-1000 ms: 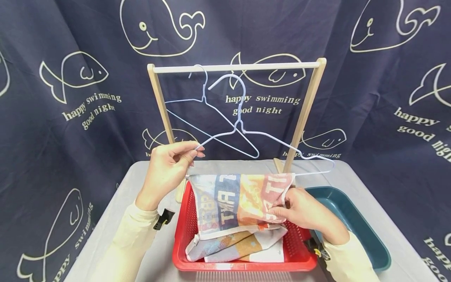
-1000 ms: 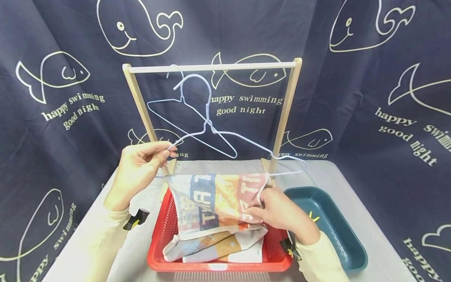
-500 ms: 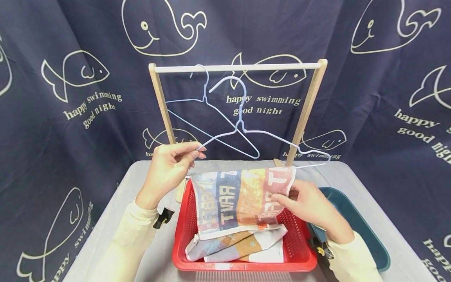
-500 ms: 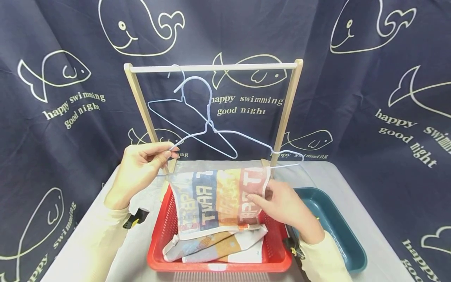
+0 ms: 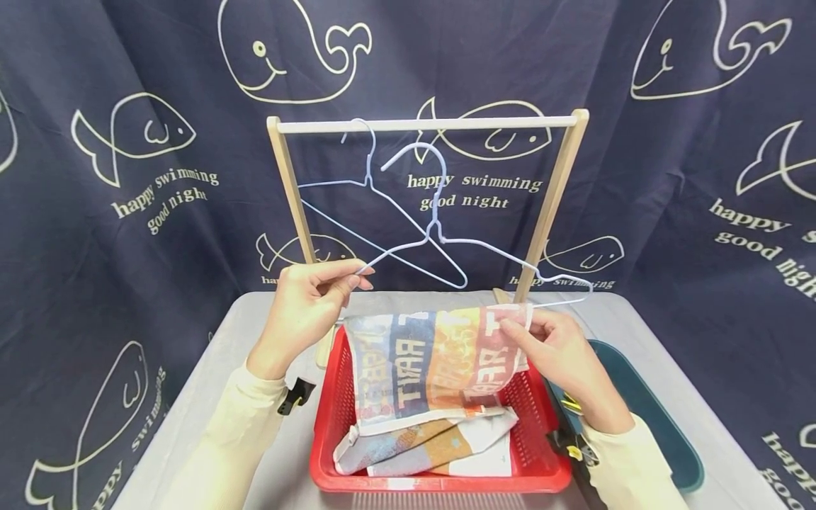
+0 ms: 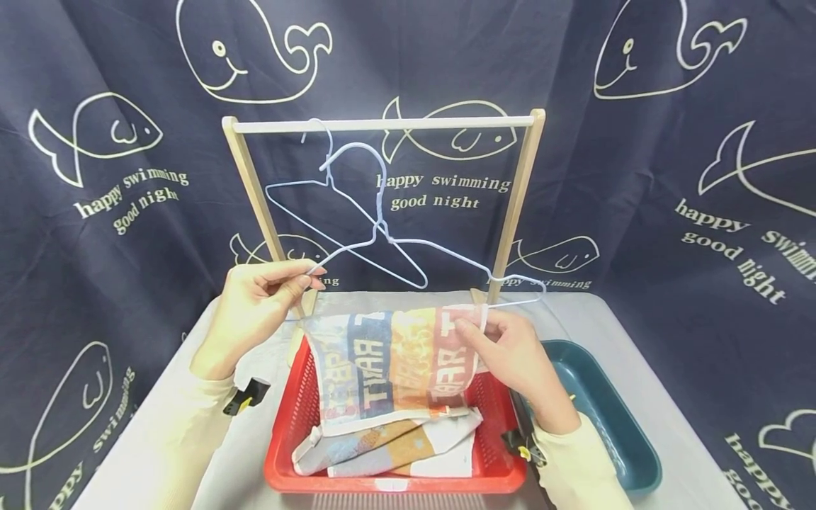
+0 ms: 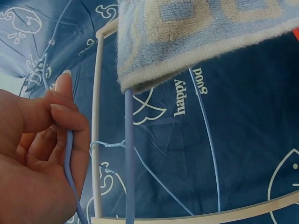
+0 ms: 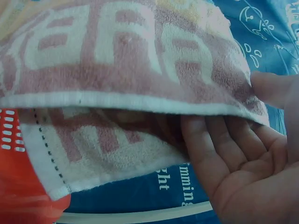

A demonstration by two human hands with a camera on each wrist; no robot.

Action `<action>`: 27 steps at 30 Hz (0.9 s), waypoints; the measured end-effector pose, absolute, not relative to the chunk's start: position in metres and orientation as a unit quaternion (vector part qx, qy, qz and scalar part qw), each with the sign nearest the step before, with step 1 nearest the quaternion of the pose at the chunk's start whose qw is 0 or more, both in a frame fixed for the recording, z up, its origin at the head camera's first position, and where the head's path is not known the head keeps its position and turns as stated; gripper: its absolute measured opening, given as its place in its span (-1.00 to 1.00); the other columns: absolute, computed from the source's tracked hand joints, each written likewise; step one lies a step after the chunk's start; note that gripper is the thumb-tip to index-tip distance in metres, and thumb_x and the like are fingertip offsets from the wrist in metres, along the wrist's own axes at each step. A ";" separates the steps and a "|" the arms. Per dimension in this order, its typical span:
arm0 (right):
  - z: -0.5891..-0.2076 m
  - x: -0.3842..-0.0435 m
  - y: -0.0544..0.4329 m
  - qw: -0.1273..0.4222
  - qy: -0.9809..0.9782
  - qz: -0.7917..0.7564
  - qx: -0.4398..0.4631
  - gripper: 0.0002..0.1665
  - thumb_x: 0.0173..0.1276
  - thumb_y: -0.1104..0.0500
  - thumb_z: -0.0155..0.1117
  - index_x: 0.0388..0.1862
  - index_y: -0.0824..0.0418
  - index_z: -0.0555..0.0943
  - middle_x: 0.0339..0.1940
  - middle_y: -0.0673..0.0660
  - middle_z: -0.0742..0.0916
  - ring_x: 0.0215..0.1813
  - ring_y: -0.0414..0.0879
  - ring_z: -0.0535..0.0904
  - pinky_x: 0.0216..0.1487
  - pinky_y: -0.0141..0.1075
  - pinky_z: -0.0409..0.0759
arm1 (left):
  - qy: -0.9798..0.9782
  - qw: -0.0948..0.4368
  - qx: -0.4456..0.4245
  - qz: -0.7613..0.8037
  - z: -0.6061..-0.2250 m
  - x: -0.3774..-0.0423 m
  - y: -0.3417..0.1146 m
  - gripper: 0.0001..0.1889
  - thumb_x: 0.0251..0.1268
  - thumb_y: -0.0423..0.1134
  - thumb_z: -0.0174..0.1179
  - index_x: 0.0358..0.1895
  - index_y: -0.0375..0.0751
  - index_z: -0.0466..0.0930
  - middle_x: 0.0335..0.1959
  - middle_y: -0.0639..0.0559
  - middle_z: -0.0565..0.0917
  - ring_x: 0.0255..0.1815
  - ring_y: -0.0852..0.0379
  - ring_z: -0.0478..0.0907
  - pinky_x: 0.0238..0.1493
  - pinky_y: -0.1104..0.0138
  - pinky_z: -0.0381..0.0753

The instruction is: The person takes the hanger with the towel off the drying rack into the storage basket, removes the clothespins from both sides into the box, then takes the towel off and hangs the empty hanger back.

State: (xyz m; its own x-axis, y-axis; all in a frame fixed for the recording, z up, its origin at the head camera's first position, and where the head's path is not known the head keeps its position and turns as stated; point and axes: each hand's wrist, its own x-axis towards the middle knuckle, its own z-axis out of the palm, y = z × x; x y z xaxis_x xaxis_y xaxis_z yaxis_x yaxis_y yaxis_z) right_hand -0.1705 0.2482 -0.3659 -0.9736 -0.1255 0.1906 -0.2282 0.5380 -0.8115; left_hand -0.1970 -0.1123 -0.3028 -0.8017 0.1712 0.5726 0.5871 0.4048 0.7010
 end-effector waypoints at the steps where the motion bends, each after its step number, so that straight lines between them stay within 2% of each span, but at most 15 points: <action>1: -0.366 -0.171 0.248 0.058 -0.876 0.468 0.098 -0.63 0.46 -0.08 0.38 0.05 0.13 0.77 -0.28 0.04 0.84 -0.23 -0.14 0.75 -0.19 -0.33 0.70 | -0.811 0.212 -0.234 -0.492 -0.303 -0.197 -0.113 -0.71 0.38 -0.44 0.30 -0.04 0.05 0.84 -0.35 0.20 0.81 -0.59 0.14 0.51 -0.67 0.37 0.35; 8: -0.366 -0.173 0.244 0.082 -0.887 0.448 0.076 -0.64 0.43 -0.14 0.40 -0.25 0.12 0.82 -0.49 -0.01 0.80 -0.36 -0.09 0.69 -0.35 -0.29 0.62 | -0.810 0.208 -0.235 -0.496 -0.304 -0.196 -0.114 -0.75 0.39 -0.42 0.30 -0.03 0.00 0.84 -0.35 0.14 0.82 -0.73 0.13 0.34 -0.78 0.34 0.15; 16: -0.368 -0.174 0.242 0.076 -0.892 0.437 0.082 -0.72 0.36 -0.09 0.48 -0.20 0.09 0.85 -0.52 -0.05 0.79 -0.39 -0.15 0.69 -0.40 -0.29 0.62 | -0.811 0.218 -0.224 -0.495 -0.304 -0.198 -0.114 -0.74 0.38 -0.42 0.31 -0.04 0.03 0.84 -0.33 0.17 0.82 -0.64 0.14 0.46 -0.68 0.37 0.33; 24: -0.372 -0.176 0.242 0.066 -0.901 0.414 0.114 -0.81 0.30 -0.01 0.54 -0.35 0.09 0.84 -0.61 -0.13 0.76 -0.45 -0.18 0.65 -0.47 -0.29 0.57 | -0.812 0.222 -0.211 -0.497 -0.307 -0.200 -0.115 -0.74 0.37 -0.44 0.30 -0.04 -0.03 0.84 -0.35 0.17 0.82 -0.63 0.14 0.48 -0.63 0.39 0.40; 27: -0.374 -0.175 0.241 0.067 -0.912 0.383 0.127 -0.81 0.28 0.04 0.55 -0.47 0.06 0.81 -0.68 -0.17 0.71 -0.53 -0.22 0.58 -0.52 -0.31 0.49 | -0.812 0.220 -0.209 -0.498 -0.307 -0.200 -0.115 -0.74 0.37 -0.44 0.30 -0.04 -0.02 0.84 -0.34 0.17 0.82 -0.61 0.14 0.49 -0.61 0.39 0.42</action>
State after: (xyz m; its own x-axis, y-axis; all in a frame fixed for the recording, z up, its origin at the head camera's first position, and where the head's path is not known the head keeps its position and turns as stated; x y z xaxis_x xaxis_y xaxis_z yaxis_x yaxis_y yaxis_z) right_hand -0.1754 0.2414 -0.3742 -0.9587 -0.1801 0.2200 -0.2832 0.6740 -0.6822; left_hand -0.1997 -0.1154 -0.3073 -0.8155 0.1214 0.5659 0.5593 0.4166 0.7167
